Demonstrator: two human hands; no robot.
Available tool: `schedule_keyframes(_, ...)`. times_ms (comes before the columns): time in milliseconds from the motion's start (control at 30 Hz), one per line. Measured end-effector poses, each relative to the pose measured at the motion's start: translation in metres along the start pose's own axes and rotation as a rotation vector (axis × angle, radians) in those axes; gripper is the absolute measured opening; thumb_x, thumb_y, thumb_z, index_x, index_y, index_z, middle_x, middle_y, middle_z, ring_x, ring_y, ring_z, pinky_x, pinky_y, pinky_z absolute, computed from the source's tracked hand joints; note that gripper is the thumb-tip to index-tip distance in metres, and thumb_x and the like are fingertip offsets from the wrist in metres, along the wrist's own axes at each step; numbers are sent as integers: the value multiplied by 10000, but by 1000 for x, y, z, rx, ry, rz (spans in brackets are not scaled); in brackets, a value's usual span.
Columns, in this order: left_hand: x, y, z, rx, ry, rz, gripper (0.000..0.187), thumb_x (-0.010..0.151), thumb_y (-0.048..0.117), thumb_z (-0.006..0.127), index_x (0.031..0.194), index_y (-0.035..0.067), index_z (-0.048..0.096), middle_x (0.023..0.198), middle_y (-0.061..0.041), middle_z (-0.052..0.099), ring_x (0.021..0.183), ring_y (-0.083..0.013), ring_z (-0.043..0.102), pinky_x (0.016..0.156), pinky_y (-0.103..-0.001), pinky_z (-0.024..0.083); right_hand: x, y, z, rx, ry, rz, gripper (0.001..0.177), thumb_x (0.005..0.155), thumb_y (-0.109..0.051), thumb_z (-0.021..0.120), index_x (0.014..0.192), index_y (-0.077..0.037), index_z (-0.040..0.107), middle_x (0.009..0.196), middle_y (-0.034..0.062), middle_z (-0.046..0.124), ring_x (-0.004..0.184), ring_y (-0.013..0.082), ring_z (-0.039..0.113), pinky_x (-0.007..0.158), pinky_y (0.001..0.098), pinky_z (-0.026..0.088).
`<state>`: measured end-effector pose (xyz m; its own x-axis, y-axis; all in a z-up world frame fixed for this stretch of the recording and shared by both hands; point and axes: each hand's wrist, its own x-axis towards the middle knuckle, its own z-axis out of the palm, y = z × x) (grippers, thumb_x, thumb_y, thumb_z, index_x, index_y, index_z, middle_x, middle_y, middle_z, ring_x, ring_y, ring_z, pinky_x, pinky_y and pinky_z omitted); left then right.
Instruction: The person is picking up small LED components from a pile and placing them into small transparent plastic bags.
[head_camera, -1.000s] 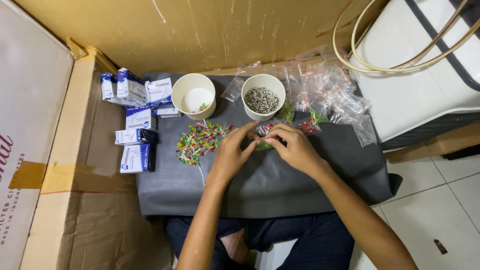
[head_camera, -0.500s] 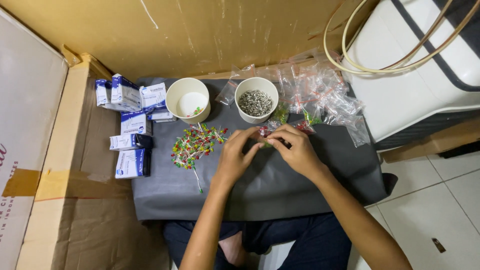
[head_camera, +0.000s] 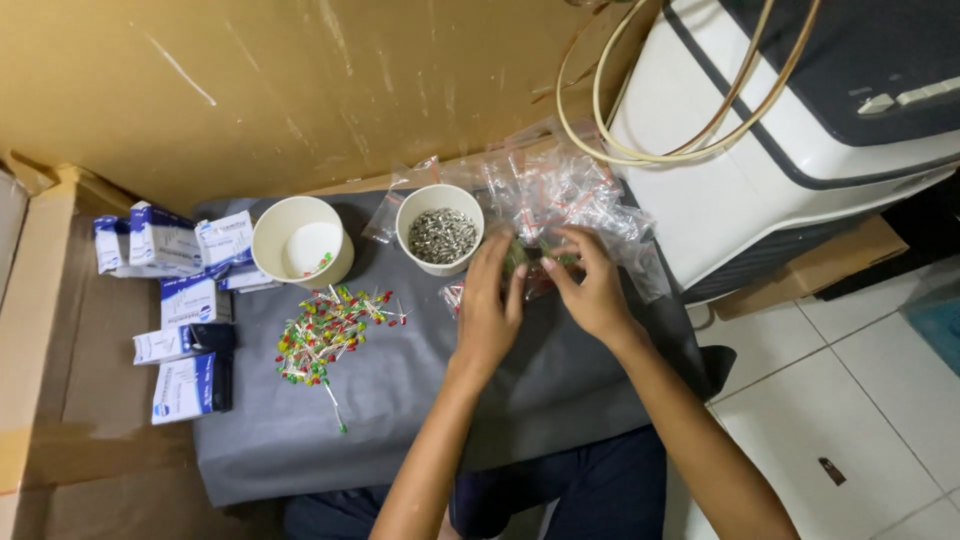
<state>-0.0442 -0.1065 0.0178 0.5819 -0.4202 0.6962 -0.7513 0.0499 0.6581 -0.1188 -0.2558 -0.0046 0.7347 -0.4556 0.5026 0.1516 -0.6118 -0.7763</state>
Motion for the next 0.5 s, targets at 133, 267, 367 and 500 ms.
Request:
schedule_keyframes(133, -22, -17, 29, 126, -10, 77, 390, 940, 44, 699, 1319, 0, 620, 1387, -251, 572, 1351, -498, 488, 1123, -576, 421, -12, 42, 7, -53, 116, 29, 231, 971, -79, 718, 1192, -27, 676, 1000, 137, 701, 826, 302, 728, 641, 350, 572)
schedule_keyframes(267, -19, -25, 43, 384, -67, 279, 256, 1006, 120, 620, 1254, 59, 641, 1313, -188, 627, 1272, -446, 578, 1076, -517, 480, -8, 53, 8, -87, 175, -1, 144, 945, -53, 711, 1086, -77, 725, 888, 85, 719, 712, 221, 664, 579, 302, 514)
schedule_keyframes(367, -15, -34, 51, 573, -80, 359, 239, 1042, 136, 545, 1261, 97, 633, 1297, -160, 635, 1257, -418, 600, 1040, -482, 506, -1, 52, 7, -97, 174, -21, 145, 924, -19, 709, 1056, -77, 726, 867, 79, 716, 687, 218, 649, 565, 296, 501)
schedule_keyframes(500, -13, -41, 57, 636, -110, 335, 229, 1038, 96, 493, 1205, 88, 649, 1301, -175, 631, 1270, -431, 589, 1055, -469, 501, 7, 46, 8, -112, 117, -92, 171, 888, 46, 683, 1006, -71, 723, 860, 63, 688, 678, 249, 620, 583, 327, 503)
